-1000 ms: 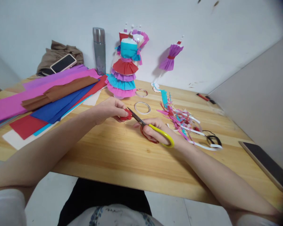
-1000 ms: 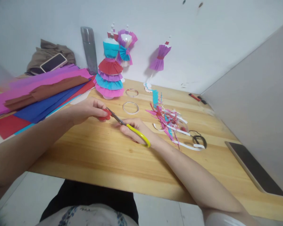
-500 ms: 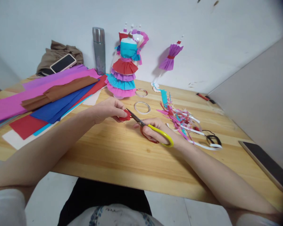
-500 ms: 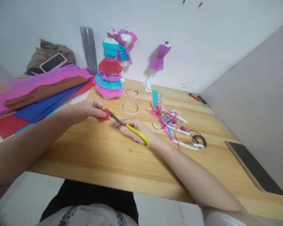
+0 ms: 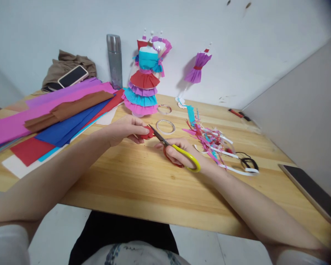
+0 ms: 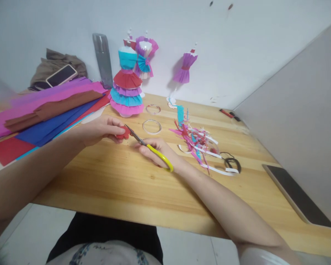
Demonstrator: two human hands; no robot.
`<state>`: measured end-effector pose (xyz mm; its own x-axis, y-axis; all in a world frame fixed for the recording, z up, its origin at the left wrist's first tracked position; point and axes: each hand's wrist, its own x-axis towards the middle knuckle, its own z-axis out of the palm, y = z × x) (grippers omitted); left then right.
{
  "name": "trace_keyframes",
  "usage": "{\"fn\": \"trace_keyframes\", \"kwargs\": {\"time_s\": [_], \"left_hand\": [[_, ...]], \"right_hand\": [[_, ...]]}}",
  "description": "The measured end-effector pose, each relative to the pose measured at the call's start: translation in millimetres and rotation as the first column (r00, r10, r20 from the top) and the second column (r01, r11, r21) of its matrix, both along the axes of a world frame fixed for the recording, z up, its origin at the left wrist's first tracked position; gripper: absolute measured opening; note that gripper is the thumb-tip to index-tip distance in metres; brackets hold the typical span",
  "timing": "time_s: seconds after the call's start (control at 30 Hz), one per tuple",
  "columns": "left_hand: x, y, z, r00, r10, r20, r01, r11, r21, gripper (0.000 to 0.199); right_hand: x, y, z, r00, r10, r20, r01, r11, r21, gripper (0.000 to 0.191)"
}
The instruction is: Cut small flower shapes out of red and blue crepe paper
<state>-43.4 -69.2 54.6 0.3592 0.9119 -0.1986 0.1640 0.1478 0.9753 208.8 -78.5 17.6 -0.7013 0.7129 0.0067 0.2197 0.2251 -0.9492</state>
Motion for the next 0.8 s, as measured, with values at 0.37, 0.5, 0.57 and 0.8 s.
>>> {"fn": "trace_keyframes", "kwargs": {"time_s": [0.37,0.5,0.57,0.8], "left_hand": [[8,-1,-6.9,0.983,0.063,0.173,-0.040,0.990,-0.133,0.028],[13,-3,-11.6,0.970,0.125,0.209,-0.093,0.983,-0.161,0.021],[13,-3,-12.5,0.965,0.152,0.214,-0.118,0.980,-0.162,0.017],[14,-2,-9.2,0.958,0.202,0.204,-0.176,0.975,-0.137,0.011]], "right_hand": [[-1,3,-6.8,0.996,-0.066,-0.058,0.066,0.998,0.014,0.070],[-1,3,-6.8,0.996,-0.078,-0.051,0.078,0.997,0.004,0.067],[-2,2,-6.9,0.995,-0.087,-0.044,0.087,0.996,-0.008,0.069],[-3,0,-7.0,0.994,-0.098,-0.048,0.097,0.995,-0.031,0.070]]}}
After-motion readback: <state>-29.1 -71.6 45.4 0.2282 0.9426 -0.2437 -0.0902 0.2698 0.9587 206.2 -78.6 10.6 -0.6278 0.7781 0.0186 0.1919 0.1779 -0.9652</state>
